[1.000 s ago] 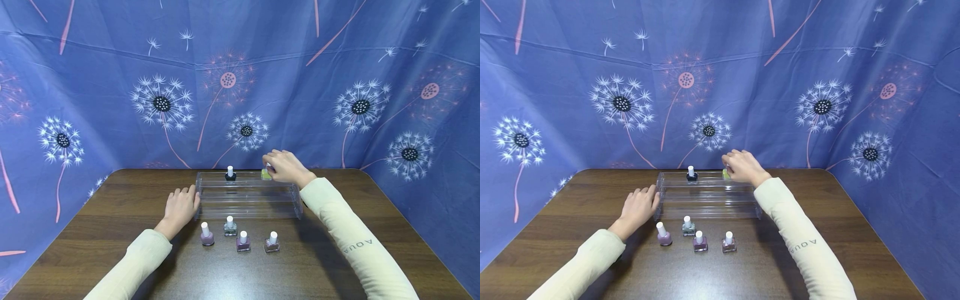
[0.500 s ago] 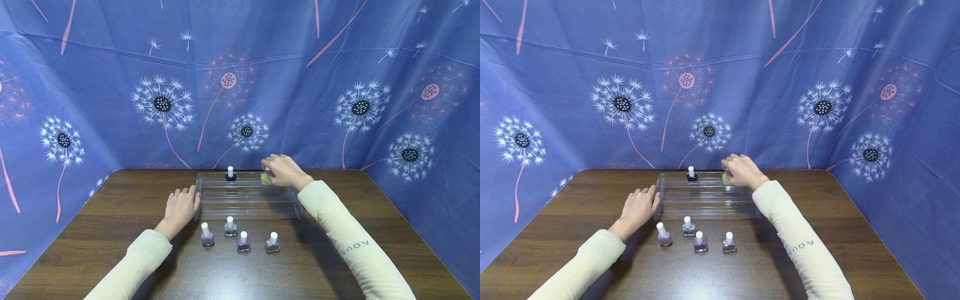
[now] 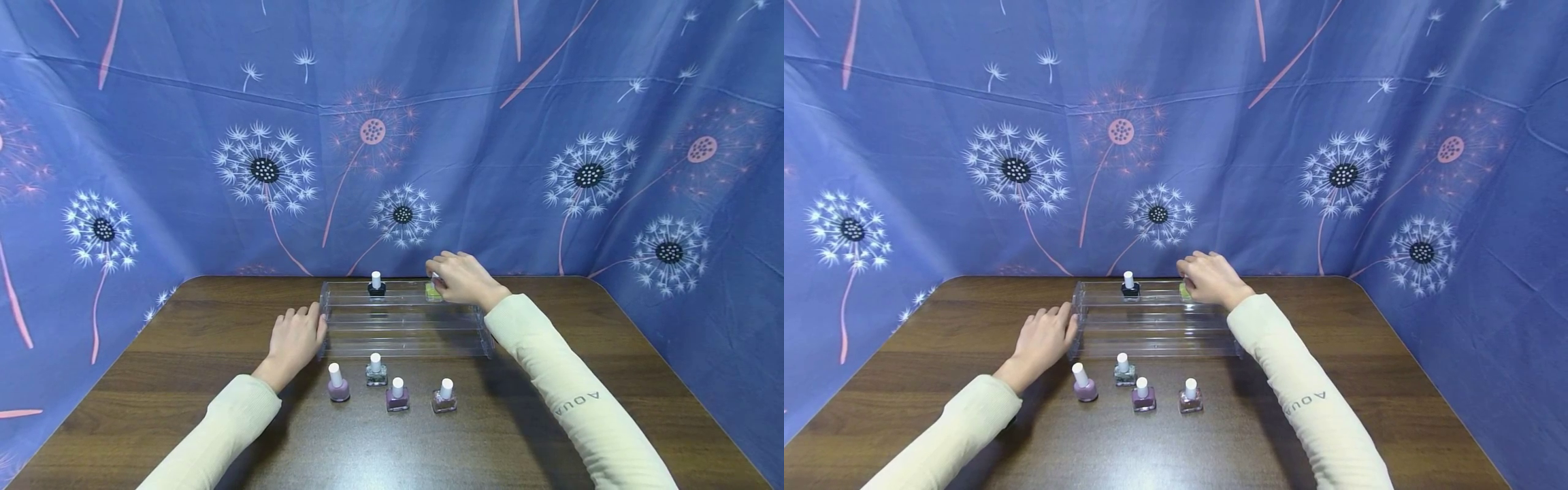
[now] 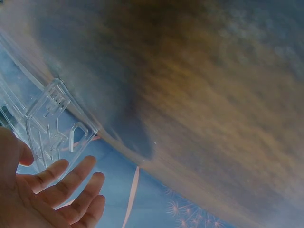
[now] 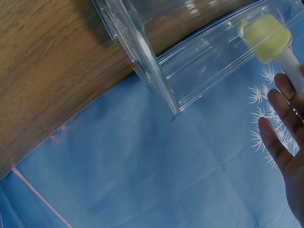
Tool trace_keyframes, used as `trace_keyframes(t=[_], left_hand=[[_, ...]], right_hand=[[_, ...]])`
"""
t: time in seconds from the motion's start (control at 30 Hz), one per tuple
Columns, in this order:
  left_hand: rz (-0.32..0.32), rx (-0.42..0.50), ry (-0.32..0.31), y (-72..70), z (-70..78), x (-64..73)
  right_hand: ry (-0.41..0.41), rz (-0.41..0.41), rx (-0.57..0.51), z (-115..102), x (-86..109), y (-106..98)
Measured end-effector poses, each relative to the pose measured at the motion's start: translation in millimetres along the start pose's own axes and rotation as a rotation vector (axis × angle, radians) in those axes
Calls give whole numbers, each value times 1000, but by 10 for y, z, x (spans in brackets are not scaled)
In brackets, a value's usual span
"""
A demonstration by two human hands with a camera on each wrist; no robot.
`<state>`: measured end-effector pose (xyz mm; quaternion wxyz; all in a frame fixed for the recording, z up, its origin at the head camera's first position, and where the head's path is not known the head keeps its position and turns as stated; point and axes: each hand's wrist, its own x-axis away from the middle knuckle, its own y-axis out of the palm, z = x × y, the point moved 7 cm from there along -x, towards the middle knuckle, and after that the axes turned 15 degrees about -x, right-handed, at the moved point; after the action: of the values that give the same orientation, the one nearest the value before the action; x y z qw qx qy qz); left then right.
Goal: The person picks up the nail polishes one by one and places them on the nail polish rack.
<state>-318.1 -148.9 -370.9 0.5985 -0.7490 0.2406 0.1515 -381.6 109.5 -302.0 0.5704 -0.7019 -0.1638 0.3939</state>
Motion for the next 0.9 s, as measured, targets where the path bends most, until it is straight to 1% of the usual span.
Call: trace_keyframes(t=[0.33,0.43,0.63,0.9], left_hand=[[3,6,-2,-8,2,1],[4,6,0,-13,4,3],[4,12,1,-21,4,5],[12,6,3,-23,4,5]], right_hand=[[1,6,-7,6,1,3],[0,14,-12,0,3,-25],[-26,55,-7,-31,-1,-115],[-24,53,5,-61,15,-179]])
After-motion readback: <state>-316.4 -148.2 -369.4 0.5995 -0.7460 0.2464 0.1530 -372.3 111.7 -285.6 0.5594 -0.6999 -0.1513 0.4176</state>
